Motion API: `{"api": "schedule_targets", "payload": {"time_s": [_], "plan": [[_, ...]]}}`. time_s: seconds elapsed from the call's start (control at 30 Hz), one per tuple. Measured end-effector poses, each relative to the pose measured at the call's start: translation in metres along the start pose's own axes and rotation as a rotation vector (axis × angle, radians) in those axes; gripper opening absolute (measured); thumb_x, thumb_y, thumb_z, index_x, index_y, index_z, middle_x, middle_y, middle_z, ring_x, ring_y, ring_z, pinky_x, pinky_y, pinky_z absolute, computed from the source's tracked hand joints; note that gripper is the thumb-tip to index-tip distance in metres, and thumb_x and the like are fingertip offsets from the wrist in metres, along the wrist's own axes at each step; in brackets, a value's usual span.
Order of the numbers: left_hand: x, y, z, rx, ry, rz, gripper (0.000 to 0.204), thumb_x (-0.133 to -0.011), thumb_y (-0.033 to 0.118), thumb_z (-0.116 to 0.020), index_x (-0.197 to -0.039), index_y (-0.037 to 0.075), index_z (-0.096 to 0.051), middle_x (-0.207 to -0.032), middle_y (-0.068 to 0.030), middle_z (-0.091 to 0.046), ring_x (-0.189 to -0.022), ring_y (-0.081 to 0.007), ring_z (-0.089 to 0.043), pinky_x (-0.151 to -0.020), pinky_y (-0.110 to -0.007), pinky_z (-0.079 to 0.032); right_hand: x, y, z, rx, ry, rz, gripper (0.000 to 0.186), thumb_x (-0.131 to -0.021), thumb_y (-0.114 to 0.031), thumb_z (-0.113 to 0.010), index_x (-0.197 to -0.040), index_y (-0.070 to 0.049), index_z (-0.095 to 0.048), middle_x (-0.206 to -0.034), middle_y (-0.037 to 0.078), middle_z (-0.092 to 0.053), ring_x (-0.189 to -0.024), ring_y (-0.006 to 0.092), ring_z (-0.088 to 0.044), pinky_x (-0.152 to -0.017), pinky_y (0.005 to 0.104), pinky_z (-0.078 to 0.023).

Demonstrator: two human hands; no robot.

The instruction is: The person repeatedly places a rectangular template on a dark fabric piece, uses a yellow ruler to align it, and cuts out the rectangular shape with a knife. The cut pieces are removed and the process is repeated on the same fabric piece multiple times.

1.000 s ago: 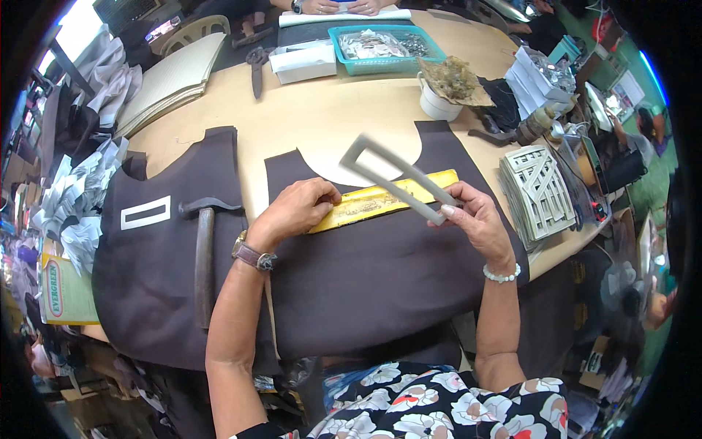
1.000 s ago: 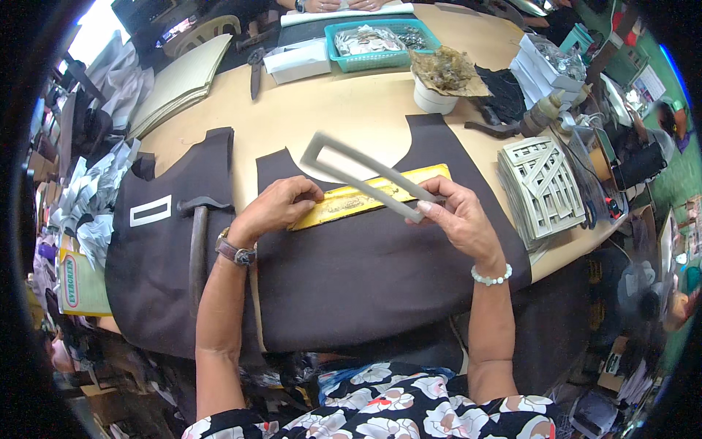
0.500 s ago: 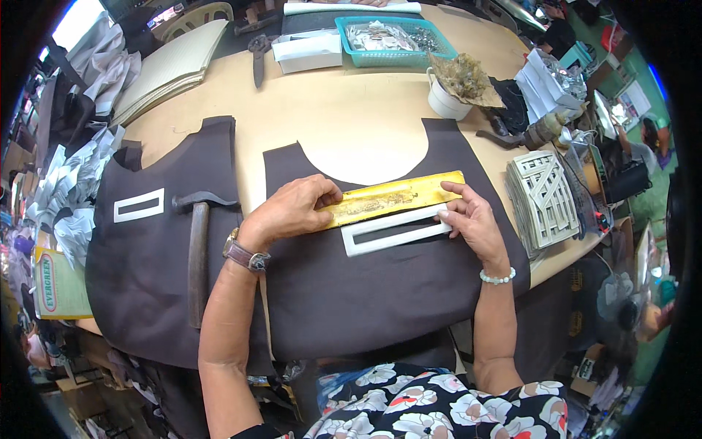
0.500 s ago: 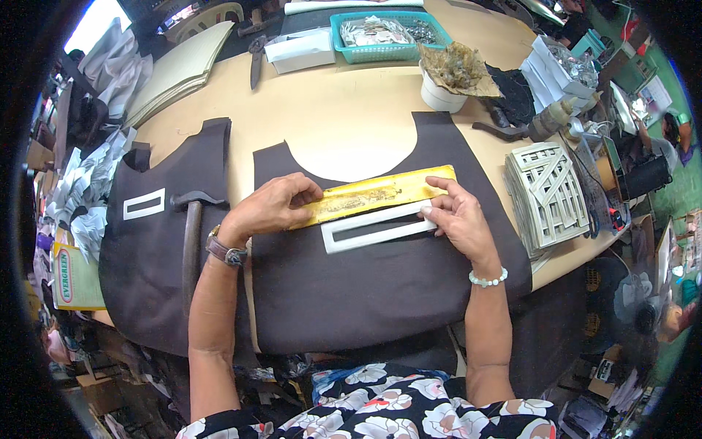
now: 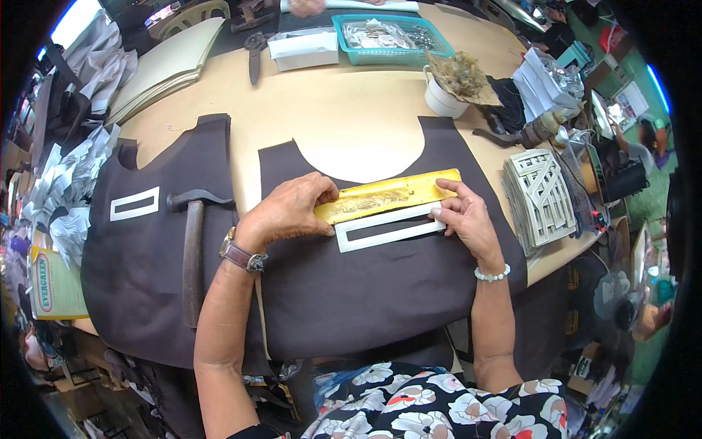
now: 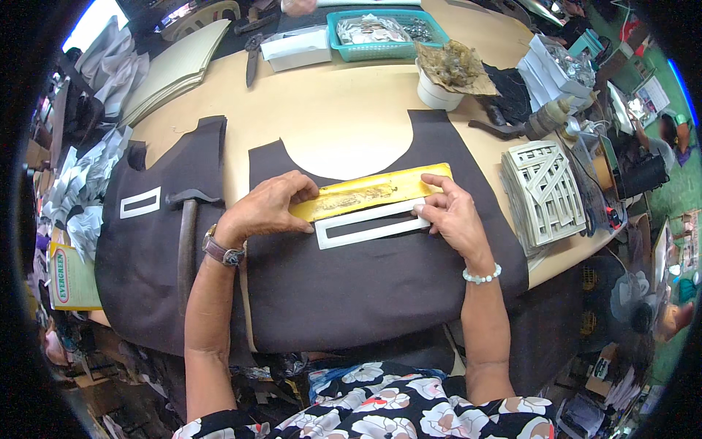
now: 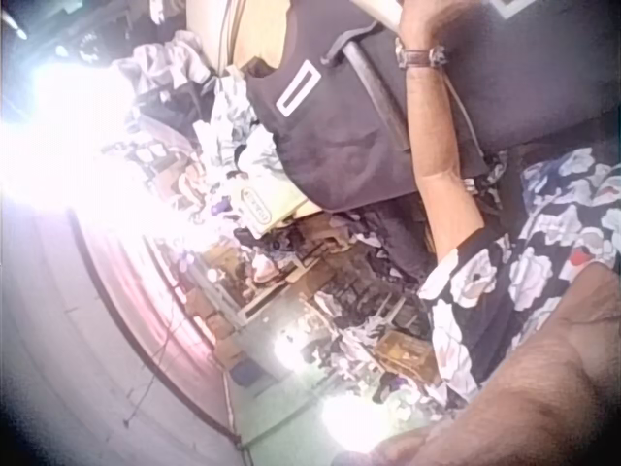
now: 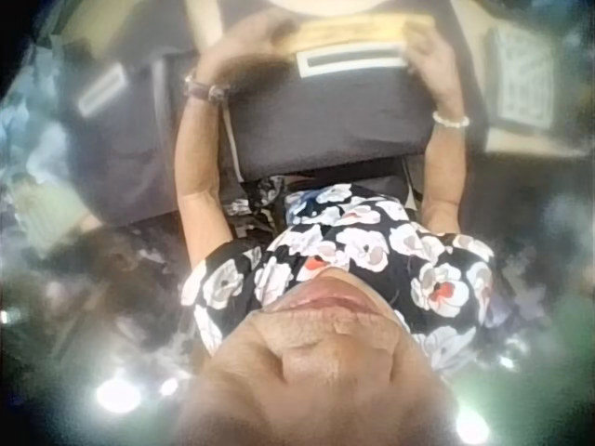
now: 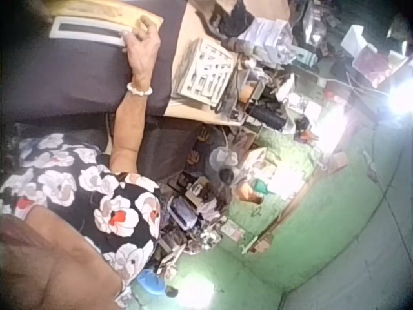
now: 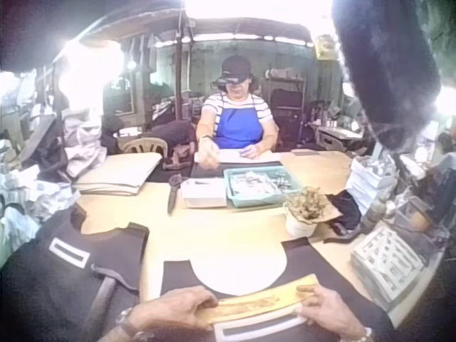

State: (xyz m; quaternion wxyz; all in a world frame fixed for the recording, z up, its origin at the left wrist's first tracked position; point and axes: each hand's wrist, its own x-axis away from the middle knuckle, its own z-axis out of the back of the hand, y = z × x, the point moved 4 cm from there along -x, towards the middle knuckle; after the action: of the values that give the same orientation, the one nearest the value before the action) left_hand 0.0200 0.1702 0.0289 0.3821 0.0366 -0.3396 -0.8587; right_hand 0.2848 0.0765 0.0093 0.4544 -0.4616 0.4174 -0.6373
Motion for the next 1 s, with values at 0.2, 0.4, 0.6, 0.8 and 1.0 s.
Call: {"api": "schedule_targets", "payload": {"time_s": [0.2,0.4,0.6,0.8,1.0], "plan": [[0.0016,0.0044,0.0004,-0.027,0.022,0.002,0.049,-0.063,0.02,-0.081,-0.103,0.003,-0.058,-0.097,-0.0118,-0.06,-0.093,-0.0246,-0.06,-0.087,-0.034,-0.05,0.0004,-0.0027,-0.0017,0.036,0.009,-0.008,0.051,-0.079,-0.004,-0.066,-0.127,0.006,-0.05,-0.074,0.003,-0.065,-0.062,0.0054,-0.054,-0.051,0.0189,-0.045],[0.0025,0.0054,0.0001,-0.022,0.059,-0.032,0.049,-0.063,0.021,-0.081,-0.102,0.003,-0.058,-0.096,-0.0119,-0.06,-0.092,-0.0246,-0.06,-0.086,-0.035,-0.05,-0.0005,-0.002,-0.001,0.052,0.009,-0.008,0.053,-0.079,-0.005,-0.067,-0.127,0.007,-0.049,-0.075,0.005,-0.066,-0.062,0.0061,-0.056,-0.052,0.0195,-0.046],[0.0013,0.0069,-0.0009,-0.051,0.06,-0.034,0.05,-0.062,0.019,-0.083,-0.102,0.003,-0.058,-0.097,-0.0121,-0.061,-0.092,-0.0249,-0.06,-0.085,-0.034,-0.05,-0.0008,-0.0011,0.0001,0.067,-0.002,-0.011,0.052,-0.079,-0.006,-0.067,-0.126,0.007,-0.05,-0.077,0.006,-0.067,-0.063,0.0064,-0.056,-0.052,0.0196,-0.046],[0.0013,0.0065,-0.0013,-0.067,0.062,-0.011,0.05,-0.061,0.019,-0.084,-0.101,0.003,-0.058,-0.097,-0.0118,-0.061,-0.091,-0.0245,-0.06,-0.084,-0.034,-0.05,-0.0009,-0.0019,-0.001,0.049,-0.003,-0.016,0.052,-0.079,-0.006,-0.067,-0.127,0.006,-0.05,-0.078,0.007,-0.067,-0.064,0.0063,-0.057,-0.051,0.0193,-0.046],[0.0006,0.0052,-0.0026,-0.055,0.069,-0.021,0.051,-0.06,0.02,-0.085,-0.101,0.004,-0.059,-0.094,-0.0101,-0.06,-0.089,-0.0225,-0.059,-0.082,-0.033,-0.05,-0.0004,-0.0031,-0.0014,0.083,0.02,-0.02,0.052,-0.079,-0.005,-0.068,-0.127,0.006,-0.05,-0.078,0.007,-0.068,-0.062,0.0062,-0.058,-0.05,0.0184,-0.046]]}}
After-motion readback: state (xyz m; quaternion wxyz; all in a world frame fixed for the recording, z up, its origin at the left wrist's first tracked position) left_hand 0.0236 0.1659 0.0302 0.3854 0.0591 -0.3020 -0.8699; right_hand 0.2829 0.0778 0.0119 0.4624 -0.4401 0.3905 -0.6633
